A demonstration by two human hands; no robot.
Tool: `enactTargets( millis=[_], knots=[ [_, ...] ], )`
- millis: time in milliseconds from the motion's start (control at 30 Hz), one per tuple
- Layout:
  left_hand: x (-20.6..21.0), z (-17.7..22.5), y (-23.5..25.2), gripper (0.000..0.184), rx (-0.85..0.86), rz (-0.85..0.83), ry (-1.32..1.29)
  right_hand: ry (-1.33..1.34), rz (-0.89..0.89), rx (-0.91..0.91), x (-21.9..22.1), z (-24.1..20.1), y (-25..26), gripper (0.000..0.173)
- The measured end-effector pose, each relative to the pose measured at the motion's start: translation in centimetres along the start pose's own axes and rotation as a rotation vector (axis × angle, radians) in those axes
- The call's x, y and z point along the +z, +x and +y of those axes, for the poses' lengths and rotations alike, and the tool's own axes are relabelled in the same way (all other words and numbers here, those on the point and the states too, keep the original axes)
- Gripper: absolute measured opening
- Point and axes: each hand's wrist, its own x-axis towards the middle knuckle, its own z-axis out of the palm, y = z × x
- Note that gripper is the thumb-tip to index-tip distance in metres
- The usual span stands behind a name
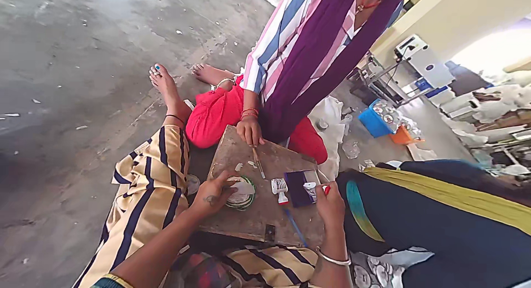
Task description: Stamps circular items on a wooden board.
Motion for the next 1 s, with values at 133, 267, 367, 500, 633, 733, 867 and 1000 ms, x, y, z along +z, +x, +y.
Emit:
enactTargets(
  millis=[133, 267, 367, 500, 633, 733, 867, 1000],
  knots=[
    [0.0, 0.3, 0.0, 0.036, -0.011, 0.017, 0.010, -0.013, -0.060, 0.026, 0.8, -0.1, 0.0, 0.033],
    [0.0, -0.6, -0.1, 0.023, 0.122, 0.017, 0.013, -0.048, -0.065, 0.008, 0.9, -0.1, 0.3, 0.034],
    [-0.6, -1.0, -0.2, 0.033, 0.238, -0.044, 0.054, -0.125, -0.161, 0.006, 1.4, -0.9, 0.9, 0.041],
    [-2.4, -1.2, 0.0, 0.032, 0.271, -0.284, 0.089, -0.215, -0.258, 0.002, 1.5, -1.6, 1.4, 0.041],
    [-2.7, -1.4, 0.4, 0.034, 0.320, -0.326, 0.118, -0.152, -0.188, 0.040, 2.0, -1.0, 1.2, 0.039],
    [-2.6, -1.7, 0.5, 0.026, 0.346, -0.302, 0.109, -0.026, -0.071, -0.021, 1.9, -0.6, -0.1, 0.038],
    [-1.9, -1.4, 0.2, 0.028, 0.358, -0.254, 0.137, 0.185, 0.003, -0.206, 0.2, -2.0, -2.6, 0.032],
    [-1.2, -0.5, -0.3, 0.026, 0.225, -0.147, 0.139, 0.289, -0.093, -0.452, 0.2, -5.0, -5.7, 0.028]
  ],
)
